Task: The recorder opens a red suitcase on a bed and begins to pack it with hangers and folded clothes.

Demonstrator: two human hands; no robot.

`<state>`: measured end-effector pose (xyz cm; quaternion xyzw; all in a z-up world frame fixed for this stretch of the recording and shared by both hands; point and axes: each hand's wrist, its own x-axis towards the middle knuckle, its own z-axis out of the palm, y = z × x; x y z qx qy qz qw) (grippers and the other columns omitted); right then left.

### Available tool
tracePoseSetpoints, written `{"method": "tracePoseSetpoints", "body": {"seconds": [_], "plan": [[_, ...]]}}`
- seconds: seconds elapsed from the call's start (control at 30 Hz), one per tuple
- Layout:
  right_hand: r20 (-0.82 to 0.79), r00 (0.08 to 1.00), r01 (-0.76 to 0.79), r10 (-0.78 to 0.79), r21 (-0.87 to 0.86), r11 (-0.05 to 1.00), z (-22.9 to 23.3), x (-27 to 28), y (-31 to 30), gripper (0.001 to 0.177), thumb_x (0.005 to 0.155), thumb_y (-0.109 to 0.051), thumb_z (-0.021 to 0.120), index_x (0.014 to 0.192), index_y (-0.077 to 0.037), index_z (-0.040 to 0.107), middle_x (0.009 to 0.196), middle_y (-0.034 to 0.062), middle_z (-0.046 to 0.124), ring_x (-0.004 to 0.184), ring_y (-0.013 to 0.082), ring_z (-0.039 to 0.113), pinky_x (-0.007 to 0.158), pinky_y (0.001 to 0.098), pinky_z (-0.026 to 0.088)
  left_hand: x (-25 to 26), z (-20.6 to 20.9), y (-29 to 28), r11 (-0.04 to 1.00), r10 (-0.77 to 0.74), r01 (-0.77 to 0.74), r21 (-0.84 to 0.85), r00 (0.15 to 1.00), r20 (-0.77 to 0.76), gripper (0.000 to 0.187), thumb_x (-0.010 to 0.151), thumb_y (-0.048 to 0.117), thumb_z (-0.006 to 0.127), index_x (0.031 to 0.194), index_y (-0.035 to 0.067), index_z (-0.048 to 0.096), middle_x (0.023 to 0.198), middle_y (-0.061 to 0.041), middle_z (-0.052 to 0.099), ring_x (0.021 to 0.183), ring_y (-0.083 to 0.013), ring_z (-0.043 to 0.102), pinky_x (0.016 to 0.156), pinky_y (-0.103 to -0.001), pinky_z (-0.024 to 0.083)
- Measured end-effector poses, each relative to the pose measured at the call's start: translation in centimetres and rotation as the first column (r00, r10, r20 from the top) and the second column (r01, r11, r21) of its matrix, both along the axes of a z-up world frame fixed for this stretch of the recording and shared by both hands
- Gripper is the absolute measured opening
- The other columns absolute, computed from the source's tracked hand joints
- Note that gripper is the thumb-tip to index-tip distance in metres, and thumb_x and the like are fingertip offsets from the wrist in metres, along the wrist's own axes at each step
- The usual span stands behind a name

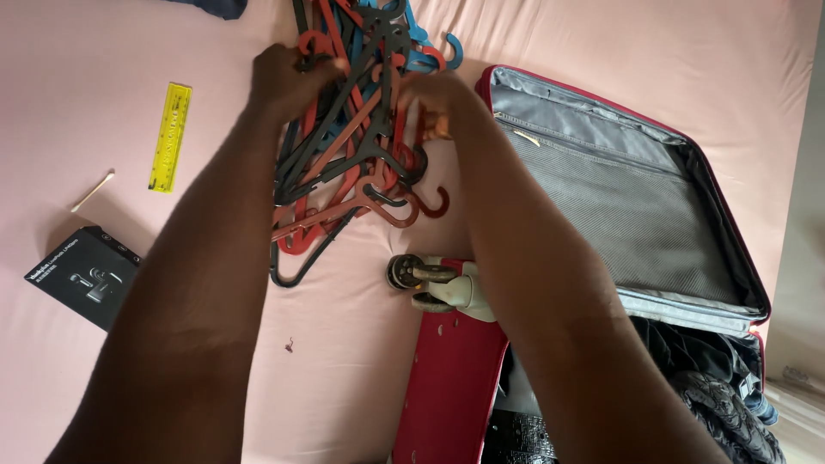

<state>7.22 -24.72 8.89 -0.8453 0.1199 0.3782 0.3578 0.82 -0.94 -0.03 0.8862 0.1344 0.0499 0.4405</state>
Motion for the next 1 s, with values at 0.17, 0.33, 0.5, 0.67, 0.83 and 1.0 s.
{"method": "tracePoseSetpoints", "body": {"seconds": [0.17,0.33,0.5,0.67,0.83,1.0], "plan": [[-0.136,0.948,0.315,-0.289,0.246,0.917,0.2,0.0,0.5,0.06,0.078,-0.022,0.086,0.131,-0.006,0.064,0.133,0.0199,0.057,0.125,0.0386,0.062,0.099,0.0494,0.059,0.1,0.9,-1.9,0.972,-0.008,0.0,0.237,1.0,0.029,0.067,0.071,0.066,0.095,0.086,0.004,0.074,0.083,-0.011,0.071,0.079,-0.027,0.068,0.068,-0.043,0.053],[-0.063,0.986,0.164,-0.154,0.223,0.961,0.1,-1.0,1.8,0.073,0.079,-0.03,0.091,0.14,-0.003,0.06,0.149,0.0251,0.045,0.133,0.0382,0.05,0.107,0.0556,0.049,-0.5,1.9,-2.0,0.998,0.044,-0.046,-0.05,0.998,-0.041,0.062,0.066,0.057,0.097,0.089,0.005,0.072,0.086,-0.008,0.075,0.076,-0.0192,0.074,0.071,-0.036,0.059],[-0.106,0.994,0.061,-0.032,0.279,0.958,0.5,-1.9,3.1,0.062,0.071,-0.016,0.088,0.129,-0.006,0.066,0.141,0.0184,0.061,0.127,0.0343,0.062,0.102,0.0535,0.054,-1.0,4.6,-1.4,0.994,0.067,-0.079,-0.074,0.988,-0.142,0.064,0.064,0.059,0.097,0.088,0.006,0.072,0.086,-0.009,0.076,0.077,-0.0185,0.075,0.073,-0.033,0.06],[-0.111,0.993,0.068,-0.031,0.342,0.937,-1.7,-1.0,3.4,0.041,0.078,-0.013,0.085,0.115,0.0,0.072,0.125,0.0202,0.07,0.116,0.032,0.07,0.094,0.0443,0.062,-1.5,5.1,-1.3,0.997,0.045,-0.054,-0.052,0.986,-0.16,0.067,0.067,0.065,0.095,0.093,0.006,0.073,0.09,-0.009,0.077,0.082,-0.0205,0.075,0.077,-0.035,0.059],[-0.191,0.972,0.223,-0.137,0.569,0.791,-2.5,-0.8,3.7,0.017,0.087,-0.001,0.067,0.104,0.0,0.07,0.103,0.0157,0.065,0.092,0.0277,0.063,0.076,0.0469,0.056,-2.4,5.8,-1.7,0.963,-0.013,-0.015,-0.269,0.995,-0.099,0.053,0.077,0.054,0.089,0.107,0.012,0.073,0.101,-0.005,0.078,0.09,-0.018,0.075,0.081,-0.037,0.06],[0.075,0.988,0.09,-0.132,0.413,0.906,0.7,-2.3,4.9,0.034,0.083,0.0,0.066,0.116,-0.003,0.059,0.104,0.0142,0.065,0.094,0.0272,0.068,0.076,0.0464,0.06,-3.7,6.8,-1.7,0.911,-0.017,0.012,-0.412,1.0,-0.008,0.047,0.083,0.044,0.088,0.111,0.011,0.07,0.102,-0.005,0.078,0.092,-0.0176,0.076,0.082,-0.036,0.062]]}}
